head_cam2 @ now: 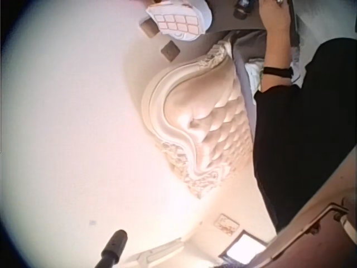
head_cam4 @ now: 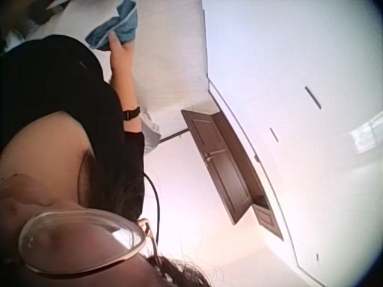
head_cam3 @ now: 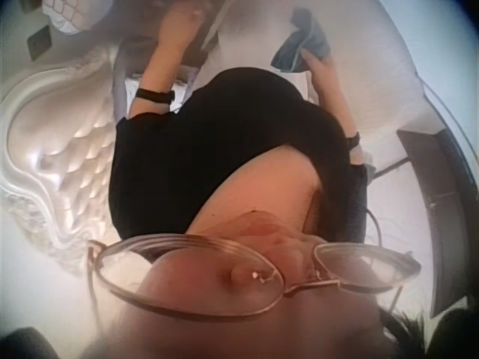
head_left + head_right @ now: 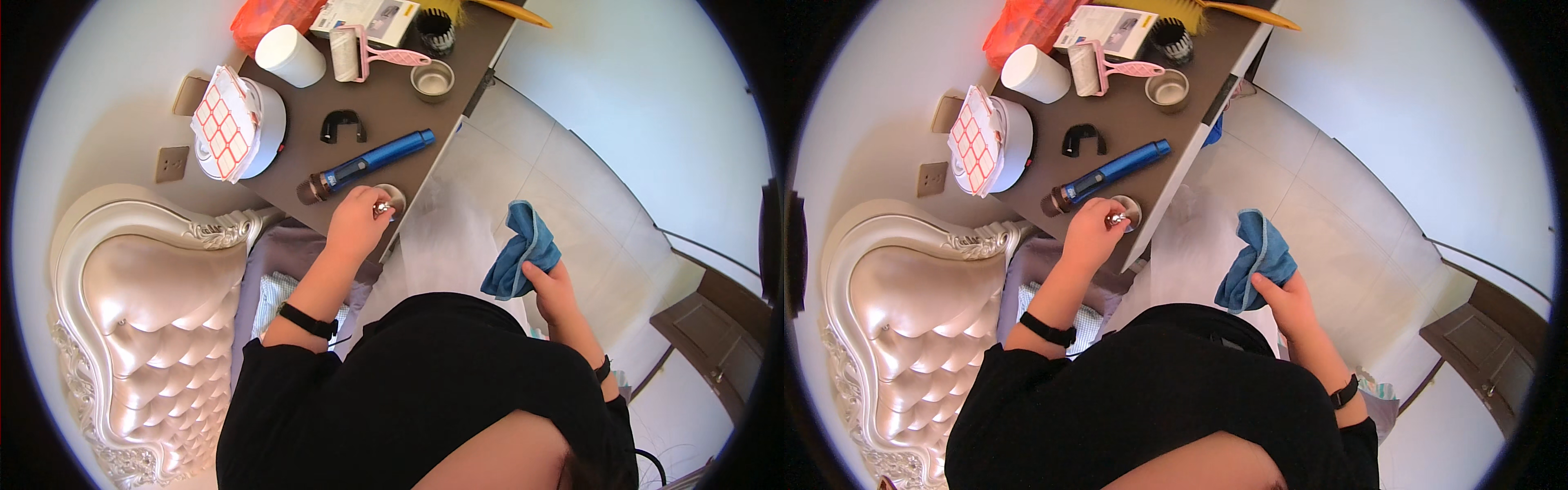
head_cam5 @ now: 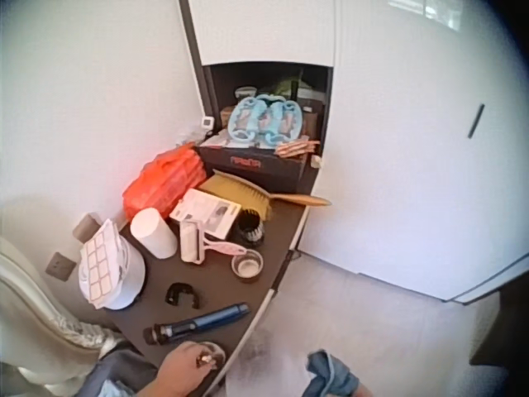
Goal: Cleaning a product box, a hair clipper guard, and a microphone using a blue cloth.
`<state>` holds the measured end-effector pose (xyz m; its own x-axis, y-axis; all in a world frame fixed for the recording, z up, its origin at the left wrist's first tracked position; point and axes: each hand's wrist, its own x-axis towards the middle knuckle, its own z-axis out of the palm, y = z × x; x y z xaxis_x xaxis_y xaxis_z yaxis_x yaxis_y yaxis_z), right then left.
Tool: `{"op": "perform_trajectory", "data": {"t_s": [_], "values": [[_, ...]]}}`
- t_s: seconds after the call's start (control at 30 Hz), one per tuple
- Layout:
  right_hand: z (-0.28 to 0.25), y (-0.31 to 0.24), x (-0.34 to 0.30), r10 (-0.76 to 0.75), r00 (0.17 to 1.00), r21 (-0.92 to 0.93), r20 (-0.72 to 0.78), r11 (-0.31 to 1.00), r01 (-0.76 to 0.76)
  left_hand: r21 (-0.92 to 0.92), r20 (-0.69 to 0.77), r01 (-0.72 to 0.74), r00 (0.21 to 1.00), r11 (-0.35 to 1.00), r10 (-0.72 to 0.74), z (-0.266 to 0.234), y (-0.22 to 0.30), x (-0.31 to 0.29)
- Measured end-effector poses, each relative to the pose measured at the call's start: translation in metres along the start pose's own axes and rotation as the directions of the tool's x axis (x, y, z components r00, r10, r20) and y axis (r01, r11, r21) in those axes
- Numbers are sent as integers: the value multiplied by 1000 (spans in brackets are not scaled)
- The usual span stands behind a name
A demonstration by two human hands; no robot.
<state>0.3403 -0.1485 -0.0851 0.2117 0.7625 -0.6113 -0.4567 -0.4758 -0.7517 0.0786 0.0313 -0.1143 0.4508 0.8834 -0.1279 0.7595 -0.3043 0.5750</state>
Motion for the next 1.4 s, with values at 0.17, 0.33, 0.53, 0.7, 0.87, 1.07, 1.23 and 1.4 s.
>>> {"op": "perform_trajectory", "data": {"t_s": [0.17,0.33,0.53,0.7,0.87,1.07,1.23,1.4], "values": [[-16,19,-16,-173,983,10,66,985,173,-404,83,-25,994,914,64,2,67,-15],[-20,48,-47,-381,915,178,130,917,357,-576,89,-256,925,776,370,24,109,-53],[-20,105,-87,-440,886,122,147,897,425,-591,106,-319,880,741,463,46,106,-106],[-8,143,-110,-483,857,211,178,870,446,-606,126,-380,822,699,555,53,93,-148],[13,163,-133,-533,823,252,198,839,483,-698,236,-197,844,688,481,51,87,-185],[22,183,-150,-484,874,242,38,853,462,-659,106,-419,771,624,628,49,83,-216],[30,200,-166,-472,881,336,-30,825,454,-624,132,-481,711,616,690,53,64,-231],[28,215,-176,-450,891,336,57,849,407,-509,161,-596,642,621,749,59,55,-242]]}}
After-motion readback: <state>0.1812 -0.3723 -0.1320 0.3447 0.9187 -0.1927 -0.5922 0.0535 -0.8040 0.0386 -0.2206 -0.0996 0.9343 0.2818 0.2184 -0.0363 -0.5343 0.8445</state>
